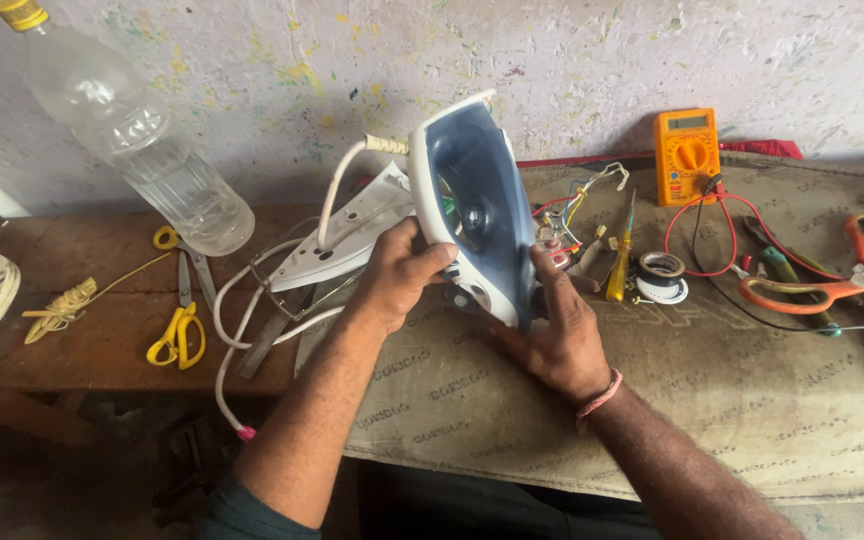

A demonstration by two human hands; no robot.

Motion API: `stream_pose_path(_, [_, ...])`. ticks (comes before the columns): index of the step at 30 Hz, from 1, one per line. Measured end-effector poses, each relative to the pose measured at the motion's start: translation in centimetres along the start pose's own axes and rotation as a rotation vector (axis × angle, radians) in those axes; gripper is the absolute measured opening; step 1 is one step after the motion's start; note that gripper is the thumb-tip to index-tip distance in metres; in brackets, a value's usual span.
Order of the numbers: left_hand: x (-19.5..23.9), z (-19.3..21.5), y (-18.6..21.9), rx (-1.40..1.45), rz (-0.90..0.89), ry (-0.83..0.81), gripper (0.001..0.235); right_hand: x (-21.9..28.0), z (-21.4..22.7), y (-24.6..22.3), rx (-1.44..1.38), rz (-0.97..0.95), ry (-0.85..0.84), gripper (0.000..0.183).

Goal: The person repairs an electric iron by stripping and connecting wires to a heating element and then reassembling the internal housing components by hand.

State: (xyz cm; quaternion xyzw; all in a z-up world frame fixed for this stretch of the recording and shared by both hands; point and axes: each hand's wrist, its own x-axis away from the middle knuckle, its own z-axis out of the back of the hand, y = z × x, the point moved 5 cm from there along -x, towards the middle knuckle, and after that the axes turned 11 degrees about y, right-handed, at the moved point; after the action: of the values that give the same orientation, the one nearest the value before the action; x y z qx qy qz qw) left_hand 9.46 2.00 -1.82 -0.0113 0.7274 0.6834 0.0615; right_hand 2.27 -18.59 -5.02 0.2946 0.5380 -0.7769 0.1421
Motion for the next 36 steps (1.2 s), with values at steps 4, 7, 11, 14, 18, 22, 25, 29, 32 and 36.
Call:
stream_pose_path(4, [0.0, 0.5, -0.1, 0.144, -0.050, 0.025, 0.047, -0.6, 0.6, -0.4, -0.112, 0.047, 0.054, 0.106])
stream_pose_path(7, [0.2, 0.6, -0.2, 0.231, -0.075, 0.015, 0.049, -0.8, 0.7, 0.2, -0.289, -0.077, 0.009, 0.081])
stream_pose_path(11, [0.5, 0.4, -1.4, 0.210, -0.055, 0.039, 0.050, -1.0, 0.9, -0.2, -0.060, 0.061, 0.055, 0.051])
stream_pose_path(14, [0.0, 0.7, -2.5, 0.242, -0.017, 0.070, 0.048, -0.6, 0.8, -1.4, 0.035, 0.201, 0.077, 0.054])
stream_pose_path(18, [-1.0, 0.5, -2.9, 0.262, -0.190, 0.201, 0.045, 0.8, 0.8, -4.2, 0.153, 0.556, 0.049, 0.061])
stream_pose_path(22, [-1.8, 1.5, -1.0, 0.116, -0.381, 0.400, 0.041, 1.3, 0.7, -5.5, 0.193, 0.742, 0.023, 0.065])
stream_pose_path(25, [-2.4, 1.0, 0.5, -0.402, -0.585, 0.416, 0.035, 1.1, 0.4, -5.5, 0.257, 0.664, 0.028, 0.064])
stream_pose_path(29, [-3.1, 0.5, 0.4, -0.422, -0.617, 0.359, 0.035, 0.8, 0.0, -5.1, 0.227, 0.634, -0.039, 0.059])
stream_pose_path(32, [-3.2, 0.1, 0.3, -0.428, -0.628, 0.301, 0.035, 0.7, -0.2, -4.9, 0.221, 0.610, -0.073, 0.058])
stream_pose_path(36, [-3.3, -0.1, 1.1, -0.441, -0.660, 0.248, 0.036, 0.3, -0.7, -4.9, 0.244, 0.560, -0.138, 0.060])
